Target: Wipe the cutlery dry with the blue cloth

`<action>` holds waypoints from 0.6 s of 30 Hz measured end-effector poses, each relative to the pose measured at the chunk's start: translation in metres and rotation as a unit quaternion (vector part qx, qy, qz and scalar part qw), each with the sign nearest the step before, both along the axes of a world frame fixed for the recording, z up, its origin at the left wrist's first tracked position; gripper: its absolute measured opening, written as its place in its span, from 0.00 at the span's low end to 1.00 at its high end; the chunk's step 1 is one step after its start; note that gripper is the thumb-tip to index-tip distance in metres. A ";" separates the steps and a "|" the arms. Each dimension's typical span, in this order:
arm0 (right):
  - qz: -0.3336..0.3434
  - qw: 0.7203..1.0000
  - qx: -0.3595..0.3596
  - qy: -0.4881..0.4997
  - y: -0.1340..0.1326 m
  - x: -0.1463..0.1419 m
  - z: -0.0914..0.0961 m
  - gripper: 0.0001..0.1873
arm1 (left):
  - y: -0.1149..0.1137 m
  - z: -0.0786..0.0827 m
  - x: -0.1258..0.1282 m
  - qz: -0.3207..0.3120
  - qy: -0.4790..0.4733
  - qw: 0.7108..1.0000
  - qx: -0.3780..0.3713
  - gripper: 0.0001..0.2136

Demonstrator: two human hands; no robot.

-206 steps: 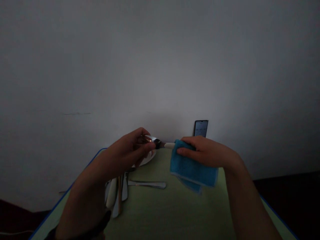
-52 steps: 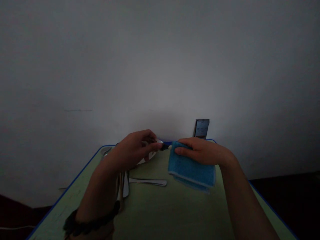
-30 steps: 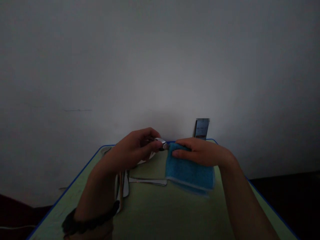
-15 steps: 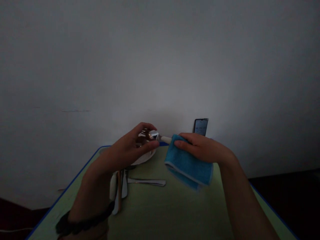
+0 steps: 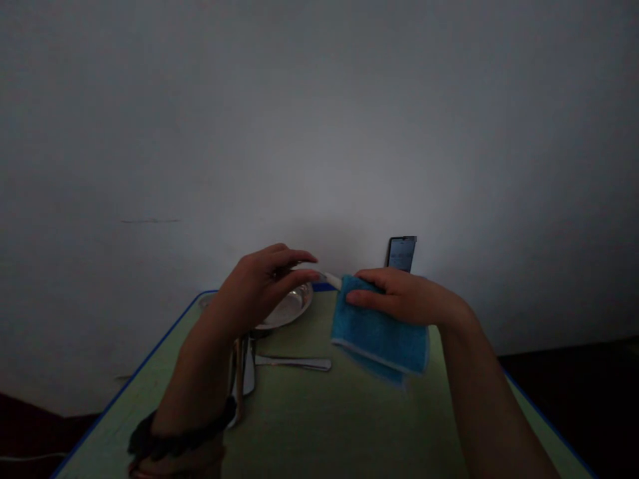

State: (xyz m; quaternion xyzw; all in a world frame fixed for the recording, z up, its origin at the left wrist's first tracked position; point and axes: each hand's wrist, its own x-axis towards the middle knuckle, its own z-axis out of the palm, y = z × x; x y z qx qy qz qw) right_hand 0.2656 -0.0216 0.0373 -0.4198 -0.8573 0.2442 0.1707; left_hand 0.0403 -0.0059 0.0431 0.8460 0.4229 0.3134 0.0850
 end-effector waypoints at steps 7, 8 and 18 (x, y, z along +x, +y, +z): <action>0.003 1.000 0.001 -0.015 -0.003 -0.002 0.002 0.21 | 0.002 -0.005 0.002 0.009 0.056 0.996 -0.062 0.19; 0.001 1.000 0.005 -0.020 -0.003 -0.002 0.002 0.21 | 0.002 -0.006 0.003 0.005 0.058 0.996 -0.073 0.19; 0.002 0.998 0.044 -0.050 -0.002 -0.004 0.001 0.16 | -0.006 -0.006 0.016 -0.068 -0.004 0.987 -0.147 0.20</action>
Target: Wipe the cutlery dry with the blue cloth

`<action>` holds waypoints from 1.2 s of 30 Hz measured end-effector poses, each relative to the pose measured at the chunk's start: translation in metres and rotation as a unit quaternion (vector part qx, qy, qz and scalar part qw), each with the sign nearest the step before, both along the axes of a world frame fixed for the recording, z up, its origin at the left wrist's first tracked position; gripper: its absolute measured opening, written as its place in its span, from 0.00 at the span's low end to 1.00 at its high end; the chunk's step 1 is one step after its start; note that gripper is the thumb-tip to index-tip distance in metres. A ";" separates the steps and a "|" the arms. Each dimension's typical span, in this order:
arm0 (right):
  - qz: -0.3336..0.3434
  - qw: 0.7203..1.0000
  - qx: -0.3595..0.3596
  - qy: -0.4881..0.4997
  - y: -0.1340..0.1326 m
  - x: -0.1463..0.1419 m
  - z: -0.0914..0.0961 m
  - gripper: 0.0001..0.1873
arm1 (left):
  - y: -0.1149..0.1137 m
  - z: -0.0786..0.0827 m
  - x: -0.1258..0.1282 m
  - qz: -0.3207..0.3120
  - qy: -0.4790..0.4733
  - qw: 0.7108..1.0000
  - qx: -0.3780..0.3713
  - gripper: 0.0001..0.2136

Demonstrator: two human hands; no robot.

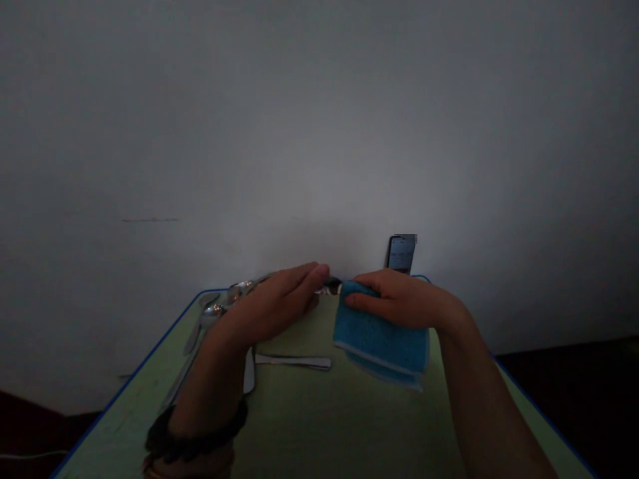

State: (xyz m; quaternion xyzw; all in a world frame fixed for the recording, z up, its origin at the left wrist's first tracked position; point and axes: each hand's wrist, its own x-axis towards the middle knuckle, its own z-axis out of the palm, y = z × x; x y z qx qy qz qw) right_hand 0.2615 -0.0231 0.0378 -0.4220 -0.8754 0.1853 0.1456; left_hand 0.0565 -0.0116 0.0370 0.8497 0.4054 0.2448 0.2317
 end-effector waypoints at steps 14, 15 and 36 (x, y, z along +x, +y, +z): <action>-0.029 0.999 0.027 -0.028 0.004 -0.001 -0.004 0.18 | -0.004 0.008 -0.005 -0.033 0.084 0.996 0.026 0.13; -0.029 0.999 0.030 -0.029 0.004 -0.001 -0.005 0.17 | -0.005 0.009 -0.004 -0.034 0.090 0.995 0.028 0.12; 0.026 0.999 0.021 0.009 0.001 -0.004 -0.003 0.16 | -0.004 0.005 0.003 -0.095 0.083 0.991 -0.045 0.12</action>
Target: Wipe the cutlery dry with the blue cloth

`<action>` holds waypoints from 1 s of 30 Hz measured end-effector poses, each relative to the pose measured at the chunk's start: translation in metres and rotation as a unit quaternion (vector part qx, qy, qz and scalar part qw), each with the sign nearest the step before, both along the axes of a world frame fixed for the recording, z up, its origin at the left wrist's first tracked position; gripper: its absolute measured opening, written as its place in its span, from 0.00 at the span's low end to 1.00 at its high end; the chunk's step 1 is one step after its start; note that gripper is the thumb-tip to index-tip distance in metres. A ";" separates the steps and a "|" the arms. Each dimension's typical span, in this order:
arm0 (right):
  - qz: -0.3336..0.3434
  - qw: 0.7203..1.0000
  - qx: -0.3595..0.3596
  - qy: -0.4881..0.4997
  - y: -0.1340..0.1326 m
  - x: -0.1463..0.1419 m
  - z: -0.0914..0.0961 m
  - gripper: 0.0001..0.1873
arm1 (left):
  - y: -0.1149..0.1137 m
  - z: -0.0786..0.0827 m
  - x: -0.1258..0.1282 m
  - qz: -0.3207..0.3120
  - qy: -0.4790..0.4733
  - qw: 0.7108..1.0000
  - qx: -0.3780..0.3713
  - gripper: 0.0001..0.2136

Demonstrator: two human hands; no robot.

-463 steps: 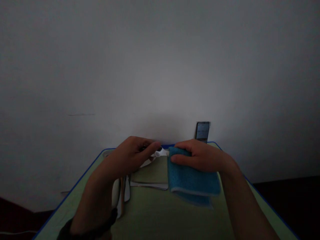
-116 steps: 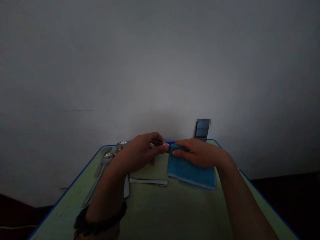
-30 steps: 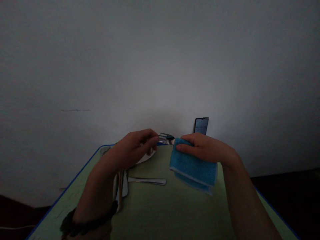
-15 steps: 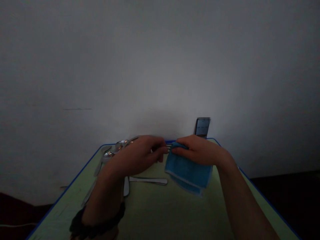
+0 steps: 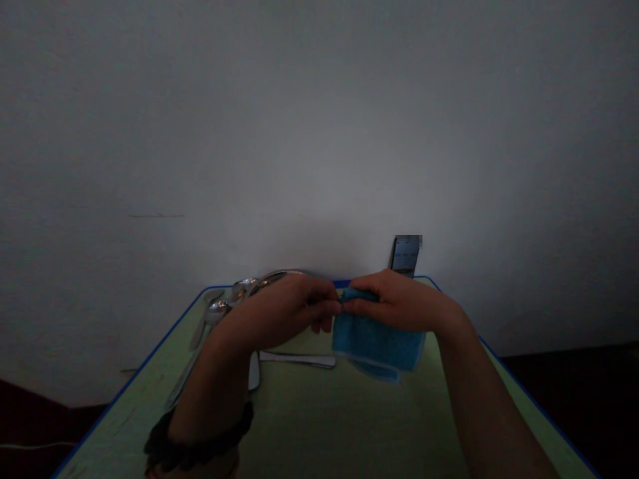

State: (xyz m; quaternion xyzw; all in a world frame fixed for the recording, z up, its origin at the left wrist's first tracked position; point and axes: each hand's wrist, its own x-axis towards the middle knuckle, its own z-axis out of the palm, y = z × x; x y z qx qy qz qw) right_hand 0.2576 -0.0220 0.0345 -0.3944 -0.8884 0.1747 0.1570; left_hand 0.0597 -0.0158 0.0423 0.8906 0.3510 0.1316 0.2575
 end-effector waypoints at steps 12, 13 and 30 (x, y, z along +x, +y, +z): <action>0.018 1.000 0.000 0.020 0.001 -0.001 -0.001 0.16 | 0.000 -0.003 0.004 0.024 -0.021 0.999 0.005 0.18; 0.016 1.000 -0.003 0.021 0.001 -0.002 -0.001 0.16 | 0.000 -0.003 0.005 0.029 -0.018 0.999 0.016 0.18; -0.035 0.999 -0.002 0.028 0.001 0.002 -0.001 0.17 | 0.005 -0.005 -0.004 0.087 -0.039 0.988 0.120 0.17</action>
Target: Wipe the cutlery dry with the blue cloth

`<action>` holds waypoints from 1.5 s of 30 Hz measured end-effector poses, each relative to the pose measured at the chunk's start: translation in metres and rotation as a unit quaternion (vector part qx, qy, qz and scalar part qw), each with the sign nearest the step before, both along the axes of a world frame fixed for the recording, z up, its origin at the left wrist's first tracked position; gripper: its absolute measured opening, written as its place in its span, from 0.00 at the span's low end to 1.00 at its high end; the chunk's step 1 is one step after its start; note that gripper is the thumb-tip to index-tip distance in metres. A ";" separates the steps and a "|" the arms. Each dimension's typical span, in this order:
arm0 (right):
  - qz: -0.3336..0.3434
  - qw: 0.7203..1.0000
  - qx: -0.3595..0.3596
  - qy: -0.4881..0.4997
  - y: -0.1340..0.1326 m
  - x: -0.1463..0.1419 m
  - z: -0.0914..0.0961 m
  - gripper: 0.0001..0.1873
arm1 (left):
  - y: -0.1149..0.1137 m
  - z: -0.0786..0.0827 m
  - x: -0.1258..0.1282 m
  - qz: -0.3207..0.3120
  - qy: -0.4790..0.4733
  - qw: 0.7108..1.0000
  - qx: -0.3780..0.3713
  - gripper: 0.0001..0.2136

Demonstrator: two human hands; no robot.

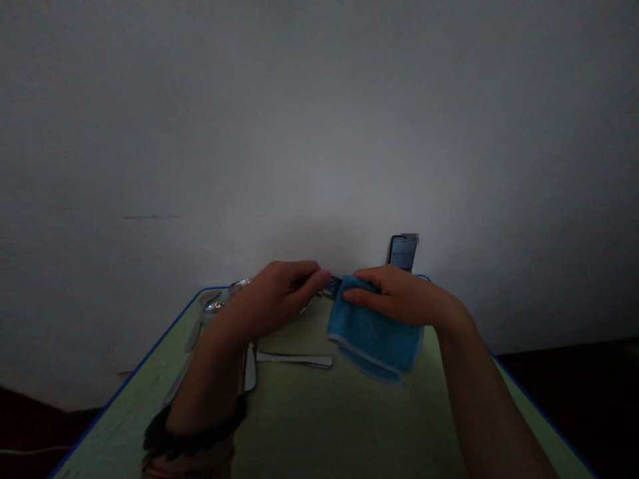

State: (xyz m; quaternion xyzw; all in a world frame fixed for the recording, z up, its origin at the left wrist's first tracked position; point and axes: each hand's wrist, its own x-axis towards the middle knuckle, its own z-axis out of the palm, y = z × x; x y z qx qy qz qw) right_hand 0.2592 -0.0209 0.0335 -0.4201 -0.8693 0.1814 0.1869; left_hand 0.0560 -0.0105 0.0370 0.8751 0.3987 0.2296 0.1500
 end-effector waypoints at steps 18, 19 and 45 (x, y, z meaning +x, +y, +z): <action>0.017 0.998 -0.054 0.010 -0.002 -0.003 -0.004 0.22 | 0.014 -0.004 -0.026 0.073 -0.030 0.996 0.032 0.16; 0.015 0.998 -0.057 0.011 -0.003 -0.002 -0.004 0.22 | 0.013 -0.003 -0.025 0.075 -0.032 0.996 0.029 0.16; -0.100 0.955 -0.138 0.244 -0.052 0.009 -0.114 0.21 | -0.044 -0.124 0.045 0.116 -0.387 0.890 -0.213 0.12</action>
